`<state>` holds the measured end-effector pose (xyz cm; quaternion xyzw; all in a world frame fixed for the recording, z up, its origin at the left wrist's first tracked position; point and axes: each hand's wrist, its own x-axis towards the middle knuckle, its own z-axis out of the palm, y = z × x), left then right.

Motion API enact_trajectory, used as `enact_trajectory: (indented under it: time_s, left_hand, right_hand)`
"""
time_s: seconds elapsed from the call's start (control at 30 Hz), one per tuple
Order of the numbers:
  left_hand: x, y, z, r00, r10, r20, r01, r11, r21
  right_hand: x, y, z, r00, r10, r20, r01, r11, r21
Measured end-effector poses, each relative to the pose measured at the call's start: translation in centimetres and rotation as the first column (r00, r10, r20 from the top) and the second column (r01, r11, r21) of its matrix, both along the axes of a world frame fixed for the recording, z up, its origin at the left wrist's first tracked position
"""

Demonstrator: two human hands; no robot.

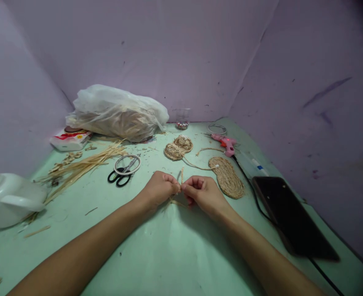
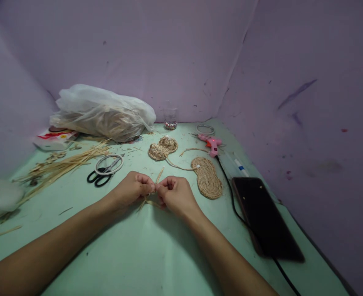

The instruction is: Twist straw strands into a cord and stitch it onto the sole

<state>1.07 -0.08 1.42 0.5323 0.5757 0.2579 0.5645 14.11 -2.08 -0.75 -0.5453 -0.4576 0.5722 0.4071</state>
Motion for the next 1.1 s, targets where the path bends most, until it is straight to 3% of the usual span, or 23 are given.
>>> enact_trajectory:
  time_s: [0.2,0.33,0.43,0.57,0.63,0.7,0.77,0.8,0.87,0.9,0.97,1.1]
  left_hand:
    - [-0.4,-0.2,-0.3,0.955,0.012,-0.296,0.085,0.945,0.315]
    - [0.2,-2.6,-0.2,0.88,0.073,-0.47,0.211,0.825,0.524]
    - [0.8,-4.5,-0.3,0.838,0.036,-0.545,0.341,0.745,0.573]
    - [1.0,-4.6,0.2,0.837,-0.072,-0.543,0.39,0.774,0.498]
    - [0.6,-3.6,1.0,0.874,-0.045,-0.483,0.309,0.82,0.482]
    - [0.2,-2.4,1.7,0.932,0.054,-0.359,0.119,0.889,0.442]
    - [0.0,-1.4,2.0,0.978,0.08,-0.192,-0.039,0.978,0.205]
    - [0.0,-1.1,2.0,0.995,0.054,-0.087,-0.049,0.997,0.054]
    - [0.0,-0.8,1.6,0.993,0.003,0.114,0.017,0.984,-0.175]
    - [0.0,-0.7,1.4,0.983,-0.015,0.181,0.055,0.974,-0.221]
    - [0.0,-0.7,1.0,0.977,-0.02,0.211,0.069,0.971,-0.23]
    - [-0.4,-0.2,0.5,0.996,-0.021,0.092,0.036,0.987,-0.157]
  right_hand:
    - [-0.6,0.2,-0.1,0.986,-0.16,-0.048,0.161,0.987,0.007]
    - [-0.8,0.1,-0.4,0.964,-0.232,-0.127,0.228,0.973,-0.044]
    - [-0.8,0.0,-0.6,0.953,-0.245,-0.176,0.241,0.97,-0.043]
    - [-0.9,-0.1,-0.7,0.941,-0.238,-0.239,0.226,0.971,-0.079]
    - [-0.9,-0.1,-0.7,0.943,-0.232,-0.237,0.222,0.973,-0.07]
    - [-1.0,-0.2,-0.6,0.95,-0.22,-0.224,0.214,0.976,-0.05]
    - [-1.1,-0.3,-0.5,0.957,-0.202,-0.208,0.198,0.979,-0.039]
    - [-1.2,-0.4,-0.5,0.96,-0.191,-0.207,0.188,0.982,-0.035]
    - [-1.3,-0.5,-0.5,0.959,-0.165,-0.229,0.164,0.986,-0.024]
    - [-1.4,-0.5,-0.5,0.958,-0.151,-0.244,0.151,0.988,-0.021]
    - [-1.4,-0.5,-0.6,0.96,-0.135,-0.247,0.133,0.991,-0.025]
    - [-1.2,-0.2,-0.5,0.984,-0.13,-0.122,0.13,0.992,-0.006]
